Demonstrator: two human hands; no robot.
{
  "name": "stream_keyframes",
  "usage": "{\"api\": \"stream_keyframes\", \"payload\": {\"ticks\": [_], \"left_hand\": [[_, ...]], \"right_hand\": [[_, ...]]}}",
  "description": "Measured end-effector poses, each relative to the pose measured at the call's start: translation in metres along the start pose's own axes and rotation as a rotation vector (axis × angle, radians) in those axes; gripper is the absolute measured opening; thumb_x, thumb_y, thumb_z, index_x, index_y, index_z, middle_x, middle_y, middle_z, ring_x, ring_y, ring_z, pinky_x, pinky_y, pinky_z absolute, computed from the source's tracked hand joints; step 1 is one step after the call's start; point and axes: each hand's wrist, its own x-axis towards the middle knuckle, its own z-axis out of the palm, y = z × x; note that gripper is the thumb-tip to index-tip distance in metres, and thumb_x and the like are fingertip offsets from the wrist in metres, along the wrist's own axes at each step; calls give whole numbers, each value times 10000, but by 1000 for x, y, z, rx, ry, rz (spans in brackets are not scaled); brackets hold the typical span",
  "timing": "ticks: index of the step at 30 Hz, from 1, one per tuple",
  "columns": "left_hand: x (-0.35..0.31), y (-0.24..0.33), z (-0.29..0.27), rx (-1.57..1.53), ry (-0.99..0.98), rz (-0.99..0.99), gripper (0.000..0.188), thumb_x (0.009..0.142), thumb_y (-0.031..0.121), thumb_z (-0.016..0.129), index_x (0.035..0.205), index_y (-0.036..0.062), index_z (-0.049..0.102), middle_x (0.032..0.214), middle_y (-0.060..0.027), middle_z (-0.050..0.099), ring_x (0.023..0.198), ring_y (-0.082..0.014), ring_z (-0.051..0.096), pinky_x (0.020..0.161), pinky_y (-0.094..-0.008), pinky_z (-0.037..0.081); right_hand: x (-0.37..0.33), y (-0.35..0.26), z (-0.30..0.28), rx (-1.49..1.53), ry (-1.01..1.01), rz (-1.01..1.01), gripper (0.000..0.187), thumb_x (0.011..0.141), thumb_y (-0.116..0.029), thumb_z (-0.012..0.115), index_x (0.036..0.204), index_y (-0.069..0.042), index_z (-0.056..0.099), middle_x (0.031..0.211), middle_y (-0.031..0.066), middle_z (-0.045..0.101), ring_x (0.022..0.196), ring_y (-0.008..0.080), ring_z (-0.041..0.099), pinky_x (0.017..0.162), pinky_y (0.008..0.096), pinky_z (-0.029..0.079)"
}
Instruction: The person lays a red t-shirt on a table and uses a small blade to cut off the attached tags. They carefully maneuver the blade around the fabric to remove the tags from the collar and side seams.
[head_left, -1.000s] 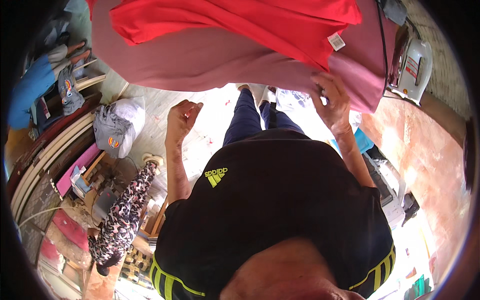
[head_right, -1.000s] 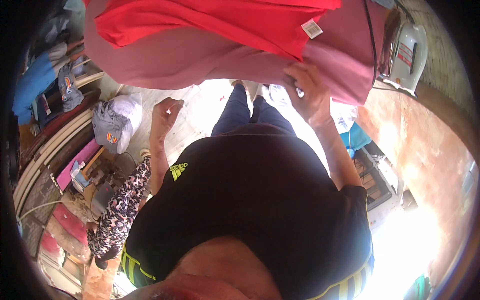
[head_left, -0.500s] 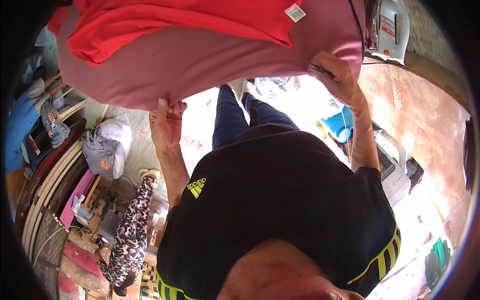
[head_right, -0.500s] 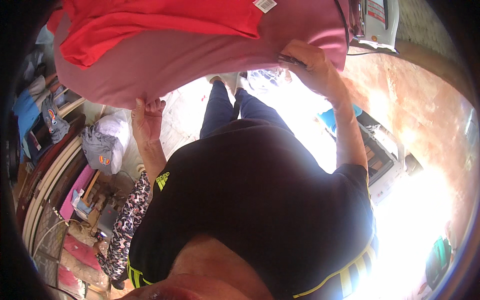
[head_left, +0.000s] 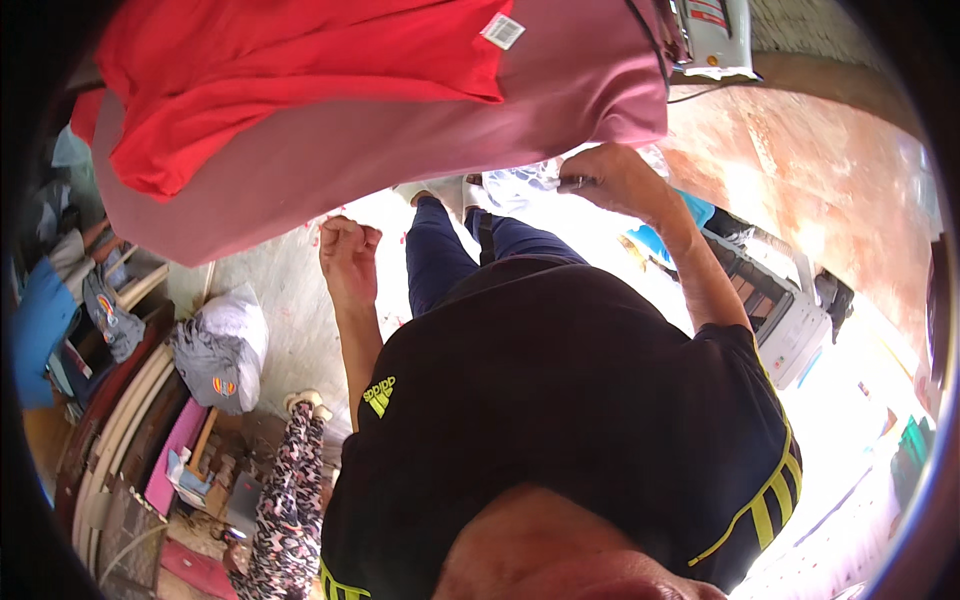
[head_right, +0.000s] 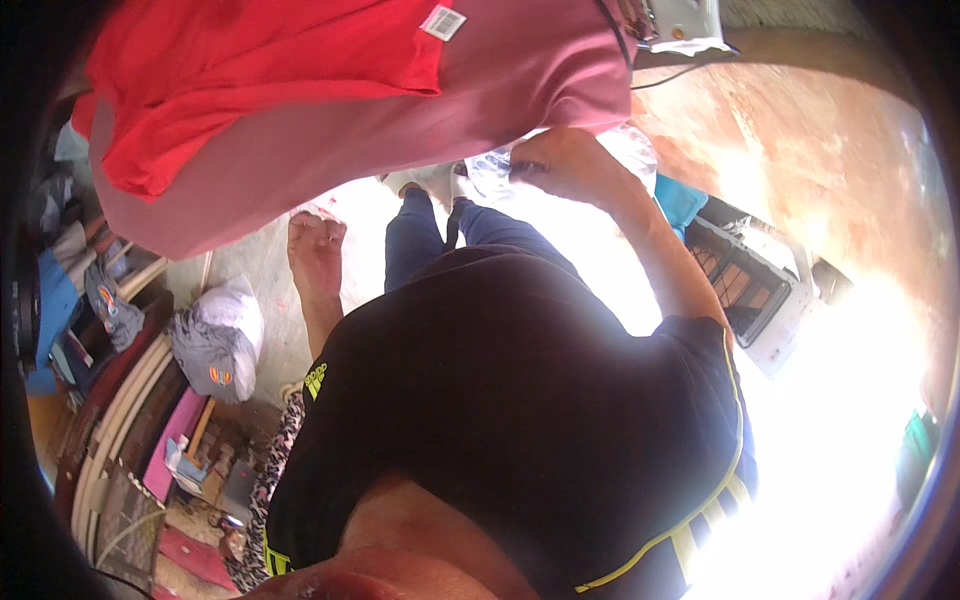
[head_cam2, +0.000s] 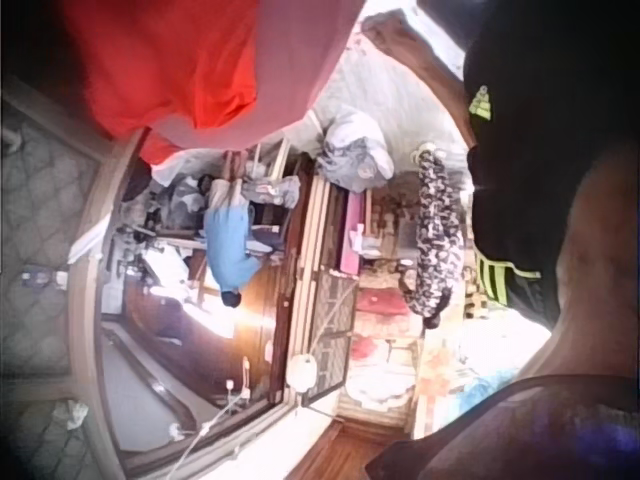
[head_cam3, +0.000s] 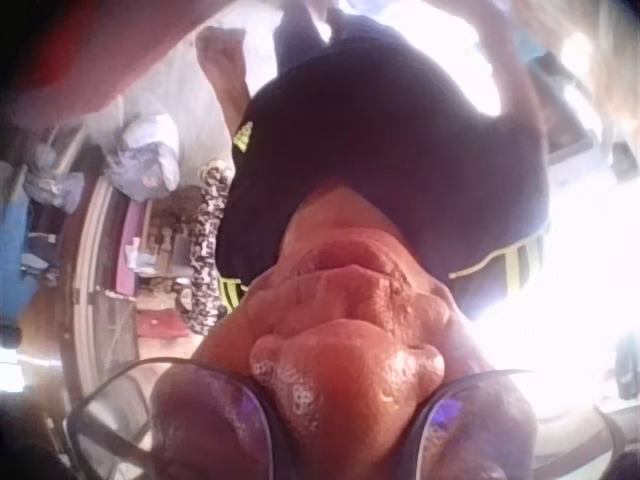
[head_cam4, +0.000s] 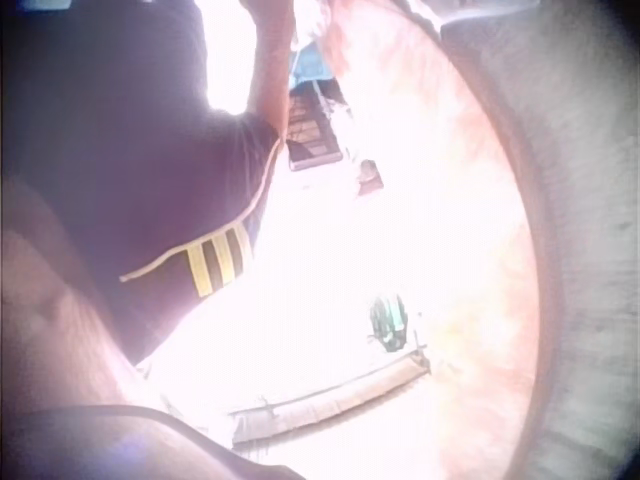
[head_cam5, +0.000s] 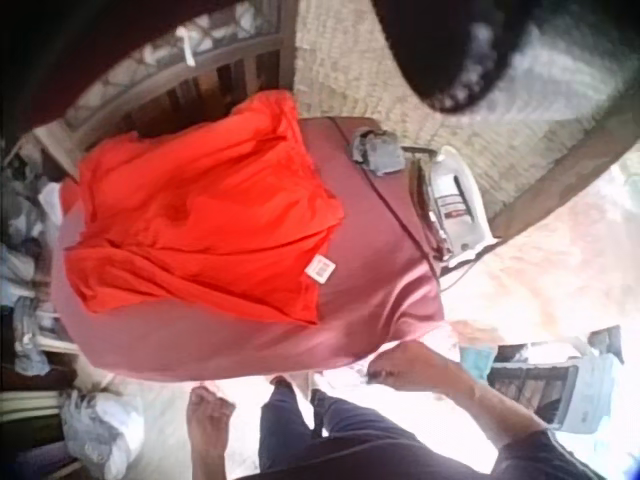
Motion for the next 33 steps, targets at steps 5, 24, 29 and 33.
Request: {"api": "stream_keyframes", "payload": {"ticks": [5, 24, 29, 33], "left_hand": [[-8, 16, 71, 1247, -91, 610, 271, 727, 27, 837, 898, 65, 630, 887, -82, 617, 830, -229, 596, 788, -351, 471], [64, -34, 170, 1545, -790, 971, 265, 760, 234, 784, 989, 151, 678, 1055, -28, 615, 1031, -279, 563, 859, -457, 386], [83, -45, 175, 1655, -782, 1091, 255, 758, 179, 765, 995, 154, 674, 990, -10, 616, 948, -273, 567, 832, -449, 416], [90, -49, 177, 1544, -878, 1003, 146, 813, 80, 706, 952, 108, 671, 883, -26, 607, 846, -291, 571, 814, -424, 440]], "right_hand": [[-19, -6, -9, 140, 504, 258, 183, 844, -116, 762, 1008, -69, 696, 820, 91, 697, 756, 234, 710, 678, 337, 572], [-64, 90, 39, 519, 1091, 504, 298, 951, -272, 664, 1115, -23, 642, 1070, 128, 707, 975, 216, 679, 874, 343, 525], [-47, 101, 54, 766, 1080, 439, 287, 953, -282, 669, 1020, -6, 633, 864, 47, 682, 847, 144, 627, 783, 313, 497], [-57, 110, 50, 755, 1054, 465, 215, 955, -243, 646, 926, -30, 644, 783, 8, 647, 760, 101, 581, 714, 291, 478]]}}
